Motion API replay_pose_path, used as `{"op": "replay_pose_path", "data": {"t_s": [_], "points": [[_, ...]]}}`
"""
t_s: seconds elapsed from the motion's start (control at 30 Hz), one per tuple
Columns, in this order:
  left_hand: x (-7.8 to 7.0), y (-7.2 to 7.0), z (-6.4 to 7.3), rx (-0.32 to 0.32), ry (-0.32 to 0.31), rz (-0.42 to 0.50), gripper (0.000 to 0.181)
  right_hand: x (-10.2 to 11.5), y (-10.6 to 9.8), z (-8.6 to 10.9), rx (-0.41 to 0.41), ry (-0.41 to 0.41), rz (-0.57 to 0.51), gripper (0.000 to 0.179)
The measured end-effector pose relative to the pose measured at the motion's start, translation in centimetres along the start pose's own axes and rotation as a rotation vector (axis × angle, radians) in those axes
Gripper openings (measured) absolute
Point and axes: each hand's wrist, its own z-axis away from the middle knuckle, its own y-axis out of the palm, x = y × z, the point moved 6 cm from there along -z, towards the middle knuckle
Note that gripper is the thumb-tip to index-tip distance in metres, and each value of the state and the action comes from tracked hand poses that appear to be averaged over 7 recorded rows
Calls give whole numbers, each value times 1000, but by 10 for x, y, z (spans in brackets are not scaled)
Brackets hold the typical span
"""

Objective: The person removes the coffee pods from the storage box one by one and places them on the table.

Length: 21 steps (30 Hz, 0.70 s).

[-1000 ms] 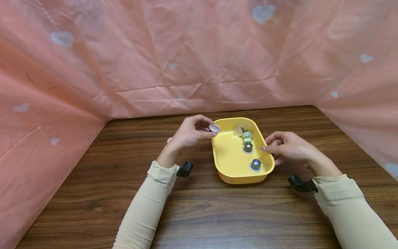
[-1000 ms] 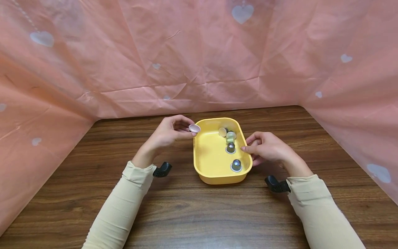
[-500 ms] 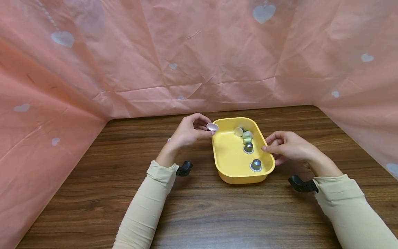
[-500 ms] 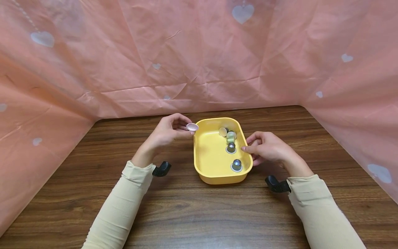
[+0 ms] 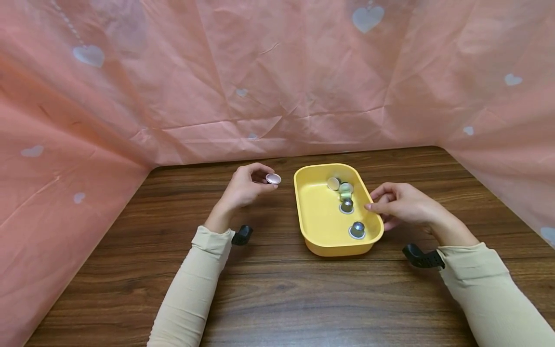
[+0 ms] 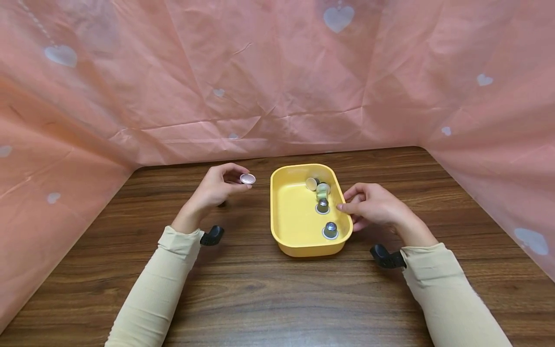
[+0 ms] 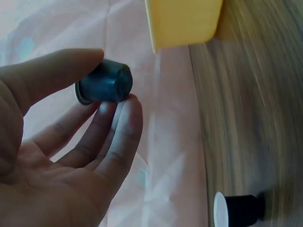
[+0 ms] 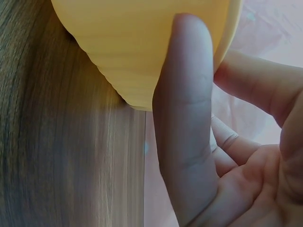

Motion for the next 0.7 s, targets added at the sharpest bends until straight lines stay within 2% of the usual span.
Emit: {"op": "replay_pose_path", "data": {"t_s": [0.13, 0.43, 0.57, 0.7], "points": [[9, -5, -3, -38, -11, -46, 36, 1, 0, 0, 1, 1, 6, 50], [22, -4, -8, -54, 3, -221, 42, 1, 0, 0, 0, -1, 5, 51], [27, -3, -8, -59, -4, -254, 37, 2, 0, 0, -1, -6, 7, 52], [29, -1, -9, -64, 15, -285, 36, 2, -1, 0, 0, -9, 13, 52]]}}
